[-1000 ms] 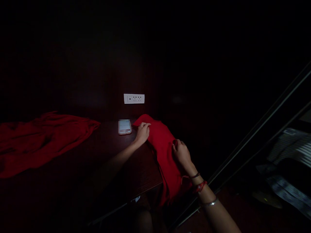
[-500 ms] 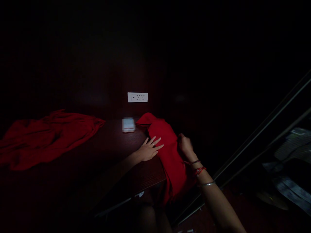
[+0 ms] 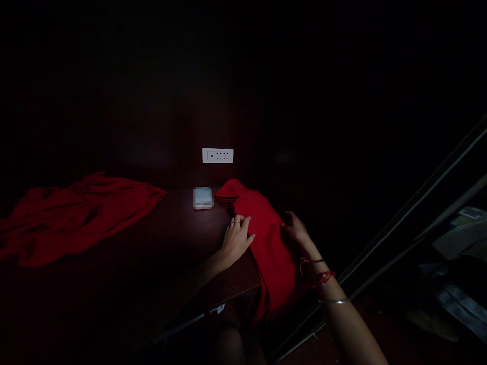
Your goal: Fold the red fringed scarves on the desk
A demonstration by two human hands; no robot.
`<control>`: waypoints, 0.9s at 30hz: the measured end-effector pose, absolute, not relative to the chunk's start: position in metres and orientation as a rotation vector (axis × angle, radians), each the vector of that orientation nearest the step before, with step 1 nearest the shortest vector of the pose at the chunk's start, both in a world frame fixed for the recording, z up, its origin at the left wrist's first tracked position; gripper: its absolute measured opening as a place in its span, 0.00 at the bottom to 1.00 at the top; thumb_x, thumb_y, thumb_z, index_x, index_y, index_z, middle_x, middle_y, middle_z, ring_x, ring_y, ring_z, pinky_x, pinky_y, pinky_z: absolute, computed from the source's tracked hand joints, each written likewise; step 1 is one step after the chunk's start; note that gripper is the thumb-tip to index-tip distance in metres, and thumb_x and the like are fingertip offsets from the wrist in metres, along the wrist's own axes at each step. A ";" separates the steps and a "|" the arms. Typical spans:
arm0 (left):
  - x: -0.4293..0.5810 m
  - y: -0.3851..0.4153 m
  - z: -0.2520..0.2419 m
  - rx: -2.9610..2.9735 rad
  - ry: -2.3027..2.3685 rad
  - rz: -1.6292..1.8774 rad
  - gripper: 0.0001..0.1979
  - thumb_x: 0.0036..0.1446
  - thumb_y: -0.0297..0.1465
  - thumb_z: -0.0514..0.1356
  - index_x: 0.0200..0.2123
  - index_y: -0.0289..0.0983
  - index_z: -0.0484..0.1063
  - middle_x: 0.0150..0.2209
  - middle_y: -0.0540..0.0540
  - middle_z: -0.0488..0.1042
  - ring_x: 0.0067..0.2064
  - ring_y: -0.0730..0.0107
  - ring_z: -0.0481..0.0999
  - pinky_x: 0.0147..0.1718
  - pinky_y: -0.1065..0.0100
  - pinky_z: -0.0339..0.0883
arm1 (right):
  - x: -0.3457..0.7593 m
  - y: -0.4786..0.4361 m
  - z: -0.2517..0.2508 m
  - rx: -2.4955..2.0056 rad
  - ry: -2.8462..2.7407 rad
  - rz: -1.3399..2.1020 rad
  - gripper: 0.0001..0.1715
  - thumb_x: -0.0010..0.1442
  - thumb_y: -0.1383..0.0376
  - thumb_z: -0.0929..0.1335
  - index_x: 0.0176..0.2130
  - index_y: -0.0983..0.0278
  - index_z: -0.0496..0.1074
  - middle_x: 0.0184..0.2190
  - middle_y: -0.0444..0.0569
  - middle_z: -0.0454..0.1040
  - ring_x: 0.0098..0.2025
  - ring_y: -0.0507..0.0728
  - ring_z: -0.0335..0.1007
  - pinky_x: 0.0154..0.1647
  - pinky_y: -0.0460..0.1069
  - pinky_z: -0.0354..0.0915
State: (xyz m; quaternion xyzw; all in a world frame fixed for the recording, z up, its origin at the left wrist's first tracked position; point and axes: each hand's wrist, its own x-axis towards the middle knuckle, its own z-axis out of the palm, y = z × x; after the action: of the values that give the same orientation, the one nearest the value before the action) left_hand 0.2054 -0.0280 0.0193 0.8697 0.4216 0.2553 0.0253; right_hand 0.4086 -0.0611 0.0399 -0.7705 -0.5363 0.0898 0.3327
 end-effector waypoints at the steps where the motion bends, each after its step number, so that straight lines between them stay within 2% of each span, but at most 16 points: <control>1: 0.205 -0.031 0.021 2.584 1.372 0.749 0.25 0.51 0.37 0.53 0.52 0.37 0.51 0.46 0.40 0.65 0.46 0.64 0.66 0.41 0.67 0.59 | 0.410 -0.060 0.041 -2.010 -1.396 0.229 0.26 0.47 0.71 0.64 0.48 0.69 0.60 0.27 0.48 0.69 0.27 0.51 0.64 0.26 0.44 0.59; 3: 0.206 -0.034 0.025 2.437 1.412 0.639 0.25 0.52 0.37 0.53 0.52 0.38 0.49 0.37 0.45 0.70 0.38 0.68 0.70 0.36 0.70 0.61 | 0.409 -0.059 0.042 -1.984 -1.416 0.179 0.25 0.46 0.73 0.63 0.46 0.69 0.62 0.26 0.46 0.69 0.26 0.50 0.63 0.26 0.43 0.58; 5: 0.209 -0.032 0.029 2.372 1.400 0.581 0.25 0.53 0.35 0.52 0.53 0.40 0.47 0.33 0.48 0.72 0.35 0.71 0.71 0.33 0.72 0.60 | 0.407 -0.057 0.045 -1.954 -1.433 0.119 0.24 0.45 0.75 0.62 0.45 0.68 0.63 0.24 0.45 0.68 0.25 0.49 0.62 0.26 0.43 0.57; 8: 0.211 -0.030 0.033 2.361 1.367 0.554 0.26 0.54 0.33 0.51 0.54 0.40 0.44 0.33 0.48 0.72 0.34 0.71 0.72 0.31 0.73 0.60 | 0.405 -0.056 0.047 -1.928 -1.415 0.042 0.23 0.45 0.75 0.61 0.43 0.68 0.64 0.24 0.45 0.68 0.25 0.49 0.62 0.25 0.43 0.57; 12: 0.214 -0.034 0.035 2.411 1.428 0.486 0.33 0.52 0.39 0.52 0.57 0.39 0.37 0.37 0.45 0.71 0.36 0.68 0.72 0.31 0.72 0.60 | 0.406 -0.054 0.047 -1.921 -1.413 0.024 0.22 0.45 0.73 0.62 0.43 0.68 0.64 0.24 0.45 0.68 0.25 0.49 0.62 0.26 0.43 0.57; 14: 0.215 -0.035 0.035 2.433 1.468 0.449 0.35 0.51 0.38 0.54 0.57 0.40 0.36 0.38 0.44 0.71 0.37 0.68 0.71 0.32 0.72 0.60 | 0.406 -0.054 0.046 -1.916 -1.426 0.052 0.24 0.45 0.72 0.63 0.45 0.68 0.63 0.24 0.45 0.68 0.25 0.49 0.62 0.26 0.43 0.57; 17: 0.215 -0.034 0.033 2.421 1.475 0.454 0.34 0.51 0.33 0.54 0.57 0.41 0.36 0.39 0.45 0.71 0.37 0.69 0.71 0.33 0.72 0.60 | 0.406 -0.054 0.048 -1.914 -1.442 0.082 0.28 0.44 0.72 0.64 0.47 0.68 0.61 0.25 0.45 0.69 0.26 0.50 0.63 0.26 0.43 0.57; 22: 0.211 -0.029 0.025 2.433 1.477 0.479 0.32 0.51 0.30 0.52 0.57 0.41 0.39 0.38 0.45 0.71 0.36 0.68 0.71 0.32 0.70 0.61 | 0.406 -0.054 0.049 -1.955 -1.493 -0.036 0.27 0.43 0.77 0.60 0.46 0.69 0.62 0.25 0.47 0.70 0.26 0.50 0.64 0.25 0.42 0.56; 27: 0.208 -0.027 0.022 2.478 1.490 0.427 0.32 0.50 0.30 0.52 0.57 0.41 0.40 0.36 0.45 0.71 0.35 0.66 0.71 0.30 0.69 0.61 | 0.405 -0.052 0.034 -2.026 -1.571 -0.150 0.24 0.45 0.77 0.58 0.44 0.68 0.64 0.31 0.51 0.71 0.31 0.53 0.65 0.29 0.43 0.57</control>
State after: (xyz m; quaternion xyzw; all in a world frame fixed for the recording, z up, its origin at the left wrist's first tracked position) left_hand 0.2080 -0.0268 0.0216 0.8428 0.5067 0.1451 0.1090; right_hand 0.4051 -0.0524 0.0337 -0.7567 -0.5868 -0.0559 0.2828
